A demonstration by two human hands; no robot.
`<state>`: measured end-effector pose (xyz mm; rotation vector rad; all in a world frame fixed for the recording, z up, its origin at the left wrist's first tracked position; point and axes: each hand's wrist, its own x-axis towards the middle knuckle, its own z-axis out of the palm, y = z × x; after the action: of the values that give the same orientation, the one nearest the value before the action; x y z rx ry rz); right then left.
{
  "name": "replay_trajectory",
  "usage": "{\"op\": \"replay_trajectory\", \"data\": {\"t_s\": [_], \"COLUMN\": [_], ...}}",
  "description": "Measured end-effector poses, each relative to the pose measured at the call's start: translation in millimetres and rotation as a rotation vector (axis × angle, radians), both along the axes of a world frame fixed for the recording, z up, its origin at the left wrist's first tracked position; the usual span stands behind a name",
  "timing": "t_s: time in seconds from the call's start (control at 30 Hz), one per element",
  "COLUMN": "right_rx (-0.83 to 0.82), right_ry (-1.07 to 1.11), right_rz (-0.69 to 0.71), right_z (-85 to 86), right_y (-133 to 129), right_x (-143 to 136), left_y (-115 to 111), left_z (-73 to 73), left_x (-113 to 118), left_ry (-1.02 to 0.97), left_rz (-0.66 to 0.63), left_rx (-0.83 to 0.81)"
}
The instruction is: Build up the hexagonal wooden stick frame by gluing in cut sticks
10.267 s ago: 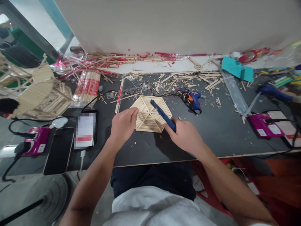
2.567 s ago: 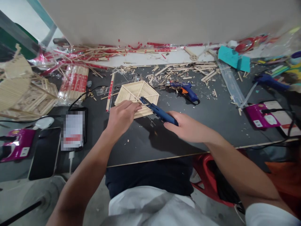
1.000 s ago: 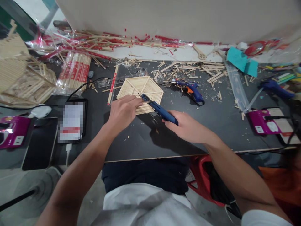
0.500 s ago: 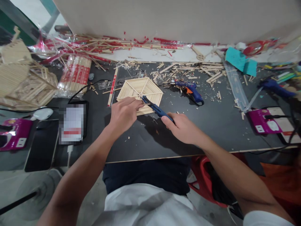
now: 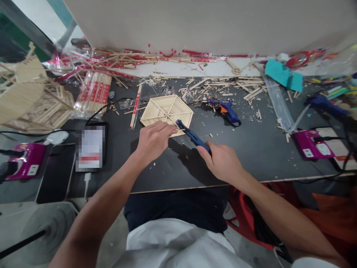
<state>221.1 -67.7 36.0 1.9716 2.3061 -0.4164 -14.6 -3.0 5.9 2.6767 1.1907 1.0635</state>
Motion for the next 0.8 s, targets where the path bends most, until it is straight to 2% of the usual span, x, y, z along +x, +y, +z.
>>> {"op": "replay_trajectory", "data": {"t_s": [0.2, 0.27, 0.43, 0.5, 0.6, 0.8], "right_rx": [0.056, 0.087, 0.188, 0.194, 0.216, 0.324], "right_ry": [-0.118, -0.144, -0.252, -0.293, -0.353, -0.403], "right_rz": [-0.008, -0.018, -0.226, -0.290, -0.318, -0.206], "right_z": [-0.7, -2.5, -12.2, -18.4, -27.4, -31.0], "right_y": [-14.2, -14.0, -8.0, -10.4, -20.5, -30.2], "right_x": [-3.5, 0.4, 40.4, 62.6, 89.0, 114.5], "left_y": [-6.6, -7.5, -0.7, 3.5, 6.0, 0.4], "left_z": [-1.8, -1.5, 5.5, 8.1, 8.4, 1.2], "left_x": [8.8, 7.9, -19.4, -29.2, -29.5, -12.9], "left_ry": [-0.040, -0.042, -0.171, -0.201, -0.226, -0.251], "left_rz": [-0.065, -0.048, 0.203, 0.239, 0.161, 0.028], "left_rx": [0.035, 0.073, 0.099, 0.110, 0.125, 0.069]}}
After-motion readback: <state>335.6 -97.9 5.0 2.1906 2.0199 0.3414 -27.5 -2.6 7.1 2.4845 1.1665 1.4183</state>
